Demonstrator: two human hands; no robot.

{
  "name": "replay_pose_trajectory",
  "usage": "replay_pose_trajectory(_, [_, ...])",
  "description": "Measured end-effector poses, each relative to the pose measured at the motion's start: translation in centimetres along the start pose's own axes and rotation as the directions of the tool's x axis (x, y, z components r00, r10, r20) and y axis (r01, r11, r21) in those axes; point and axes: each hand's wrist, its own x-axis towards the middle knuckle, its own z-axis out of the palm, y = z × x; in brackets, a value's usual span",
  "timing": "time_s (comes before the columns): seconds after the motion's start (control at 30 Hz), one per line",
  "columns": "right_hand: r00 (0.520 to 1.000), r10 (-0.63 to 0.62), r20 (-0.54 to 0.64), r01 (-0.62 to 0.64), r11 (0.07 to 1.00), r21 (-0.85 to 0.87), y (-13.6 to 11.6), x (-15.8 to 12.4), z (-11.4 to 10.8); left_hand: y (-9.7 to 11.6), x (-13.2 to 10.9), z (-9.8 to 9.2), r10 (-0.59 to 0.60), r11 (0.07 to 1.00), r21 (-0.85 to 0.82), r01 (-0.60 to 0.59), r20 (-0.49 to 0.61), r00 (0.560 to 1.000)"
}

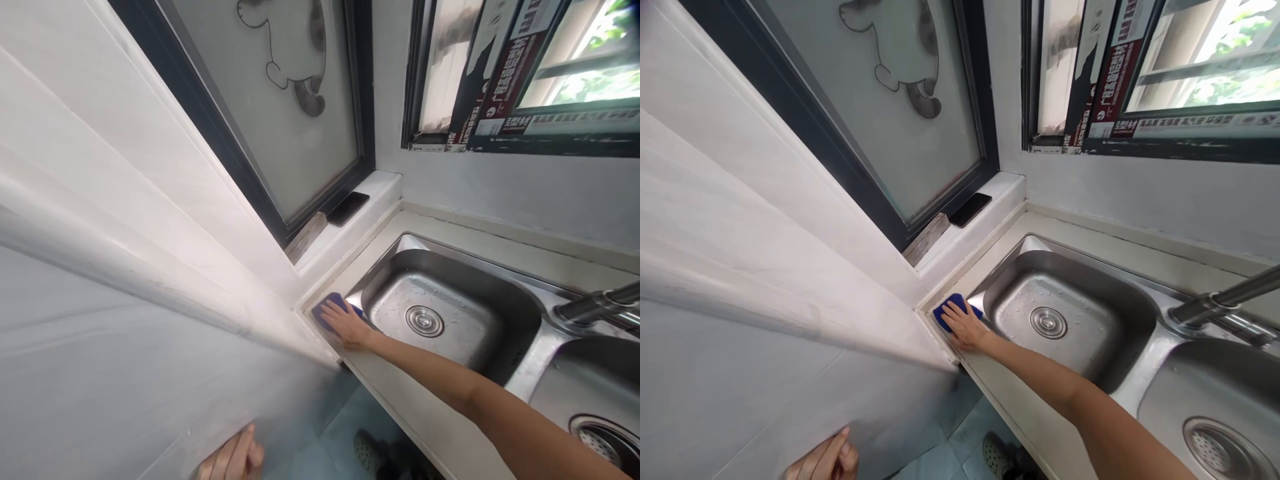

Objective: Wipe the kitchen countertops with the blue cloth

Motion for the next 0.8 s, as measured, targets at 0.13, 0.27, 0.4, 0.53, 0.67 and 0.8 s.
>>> replay_pose_trajectory(0.13, [0.999, 0.022, 0.039, -0.021, 1.0, -0.015, -0.2, 4.1, 0.2, 0.2, -0.9, -0.2, -0.014, 0.999, 0.032, 0.014, 0.007, 1.0])
replay_pose_trajectory(0.27, [0.999, 0.014, 0.043, -0.014, 1.0, 0.004, -0.5, 3.1, 0.6, 0.1, -1.6, 0.0, 0.021, 0.998, 0.056, -0.021, -0.001, 1.0])
replay_pose_trajectory(0.4, [0.999, -0.03, 0.033, 0.028, 0.998, 0.053, -0.6, -0.1, 0.5, 0.2, -1.8, 0.3, -0.003, 0.998, 0.062, 0.005, -0.022, 1.0])
replay_pose_trajectory(0.53, [0.997, -0.081, -0.001, 0.081, 0.991, 0.103, -1.0, -5.5, -0.3, 0.5, -1.7, 0.5, -0.026, 0.997, 0.067, 0.027, -0.018, 1.0])
replay_pose_trajectory(0.67, [0.999, -0.033, -0.018, 0.035, 0.992, 0.121, -2.9, -12.0, -1.4, 0.4, -1.5, 0.6, -0.04, 0.999, 0.031, 0.042, -0.062, 0.997])
replay_pose_trajectory(0.8, [0.997, 0.065, -0.045, -0.059, 0.991, 0.119, -5.7, -18.6, -2.0, 0.1, -1.5, 0.8, -0.017, 0.999, -0.049, 0.012, -0.11, 0.994])
